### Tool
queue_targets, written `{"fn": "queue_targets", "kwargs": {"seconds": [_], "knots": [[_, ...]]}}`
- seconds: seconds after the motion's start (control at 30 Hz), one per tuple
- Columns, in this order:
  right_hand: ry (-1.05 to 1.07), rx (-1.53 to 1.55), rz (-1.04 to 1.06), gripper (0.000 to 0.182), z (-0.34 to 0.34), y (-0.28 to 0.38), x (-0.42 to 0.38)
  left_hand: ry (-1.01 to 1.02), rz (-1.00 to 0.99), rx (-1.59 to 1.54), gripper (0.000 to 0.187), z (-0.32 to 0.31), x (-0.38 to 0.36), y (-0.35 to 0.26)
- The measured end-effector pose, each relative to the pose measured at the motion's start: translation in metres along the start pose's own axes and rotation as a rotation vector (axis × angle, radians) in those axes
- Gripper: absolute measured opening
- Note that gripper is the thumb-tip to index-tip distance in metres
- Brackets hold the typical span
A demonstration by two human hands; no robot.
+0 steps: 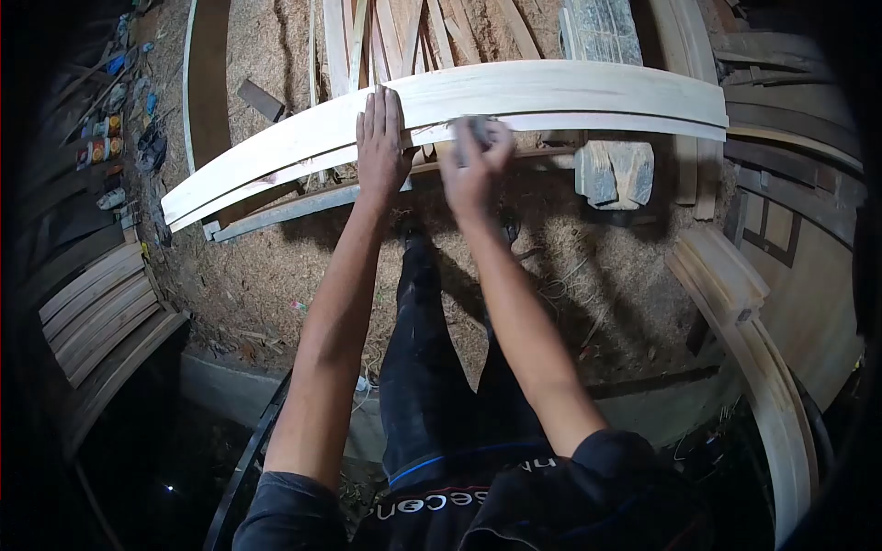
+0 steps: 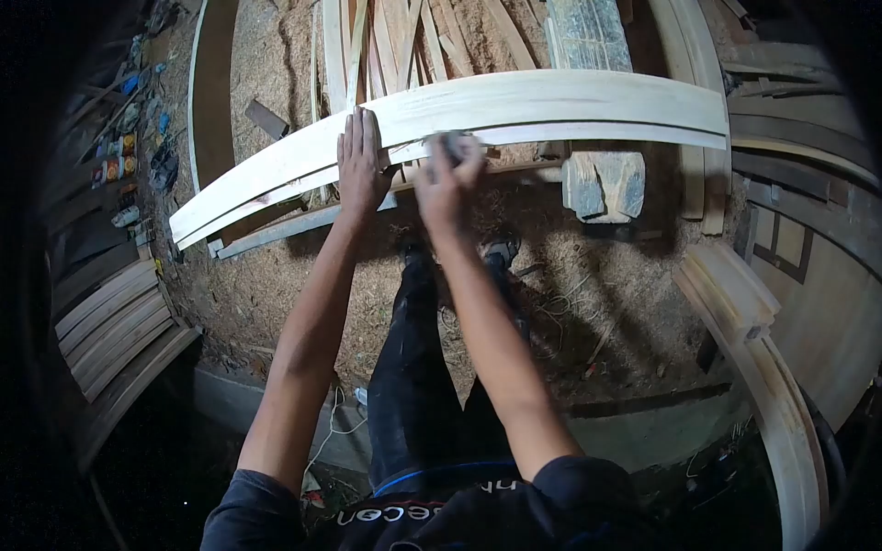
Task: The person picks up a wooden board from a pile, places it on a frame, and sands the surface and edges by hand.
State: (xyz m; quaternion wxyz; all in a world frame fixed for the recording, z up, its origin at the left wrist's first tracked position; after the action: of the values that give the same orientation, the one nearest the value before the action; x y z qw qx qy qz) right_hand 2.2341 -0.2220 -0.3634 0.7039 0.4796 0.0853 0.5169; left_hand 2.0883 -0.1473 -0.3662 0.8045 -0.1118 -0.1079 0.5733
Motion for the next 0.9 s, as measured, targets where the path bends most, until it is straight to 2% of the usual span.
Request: {"fn": "queue_targets", "kwargs": {"seconds": [0.1, 0.17, 0.23, 0.3, 0.37, 0.43, 0.47, 0.5, 0.53, 0.57, 0.63, 0.7, 0.73, 0.77, 0.83, 0.87, 0.9], "knots": [[0.063, -0.02, 0.02, 0.059, -0.015, 0.017, -0.013, 0.012, -0.017, 0.002, 0.104, -0.001, -0.004, 0.008], [0.016, 0.05, 0.031, 0.057, 0.001, -0.001, -0.008, 0.029, -0.039, 0.016, 0.104, 0.006, -0.006, 0.018], [-0.075, -0.069, -0.032, 0.048, 0.028, -0.024, 0.009, 0.137, -0.031, 0.076, 0.104, 0.025, -0.013, 0.025], [-0.136, -0.249, 0.008, 0.045, 0.039, -0.03, 0.02, 0.128, -0.023, 0.069, 0.103, 0.027, -0.02, 0.045], [-0.235, -0.295, -0.022, 0.045, 0.025, -0.021, 0.012, 0.117, -0.02, 0.053, 0.102, 0.024, -0.025, 0.056], [-0.142, -0.169, -0.096, 0.046, 0.005, 0.01, 0.004, 0.093, -0.038, 0.02, 0.101, 0.023, -0.024, 0.058], [-0.156, -0.038, -0.097, 0.048, -0.018, 0.021, -0.009, 0.088, -0.043, 0.035, 0.103, 0.02, -0.024, 0.06], [-0.042, -0.113, -0.078, 0.048, -0.031, 0.042, -0.018, 0.086, -0.054, 0.029, 0.103, 0.014, -0.022, 0.064], [-0.005, 0.013, -0.059, 0.049, -0.05, 0.057, -0.028, 0.023, -0.092, 0.109, 0.103, 0.007, -0.021, 0.068], [0.026, 0.006, 0.017, 0.046, -0.065, 0.07, -0.04, -0.035, -0.128, 0.189, 0.104, 0.003, -0.025, 0.072], [0.072, -0.107, 0.19, 0.045, -0.067, 0.074, -0.045, -0.022, -0.146, 0.148, 0.104, 0.004, -0.023, 0.075], [0.182, -0.085, 0.275, 0.048, -0.049, 0.053, -0.038, -0.006, -0.154, 0.11, 0.104, 0.008, -0.025, 0.076], [0.112, -0.024, 0.212, 0.051, -0.034, 0.037, -0.03, 0.051, -0.142, 0.084, 0.104, 0.014, -0.027, 0.075], [0.032, -0.017, -0.005, 0.052, -0.022, 0.016, -0.025, 0.103, -0.131, 0.058, 0.103, 0.017, -0.024, 0.075], [-0.046, -0.266, -0.05, 0.049, 0.024, -0.006, 0.005, 0.115, -0.132, 0.077, 0.103, 0.016, -0.025, 0.075], [-0.14, -0.298, 0.026, 0.047, 0.033, -0.026, 0.011, 0.12, -0.124, 0.098, 0.103, 0.015, -0.025, 0.074], [-0.138, -0.306, 0.027, 0.047, 0.031, -0.02, 0.009, 0.123, -0.124, 0.09, 0.103, 0.014, -0.027, 0.074]]}}
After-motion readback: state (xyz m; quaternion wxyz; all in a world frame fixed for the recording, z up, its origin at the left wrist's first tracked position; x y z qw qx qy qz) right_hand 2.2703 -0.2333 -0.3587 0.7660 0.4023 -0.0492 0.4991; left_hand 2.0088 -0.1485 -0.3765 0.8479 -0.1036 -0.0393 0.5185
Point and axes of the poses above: each hand's wrist, its own x-axis towards the middle knuckle, its own z-axis out of the back of the hand, y = z × x, the point moved 2 cm from there along x, towards the middle knuckle, and after that the axes turned 4 degrees about z, right-handed, at the moved point
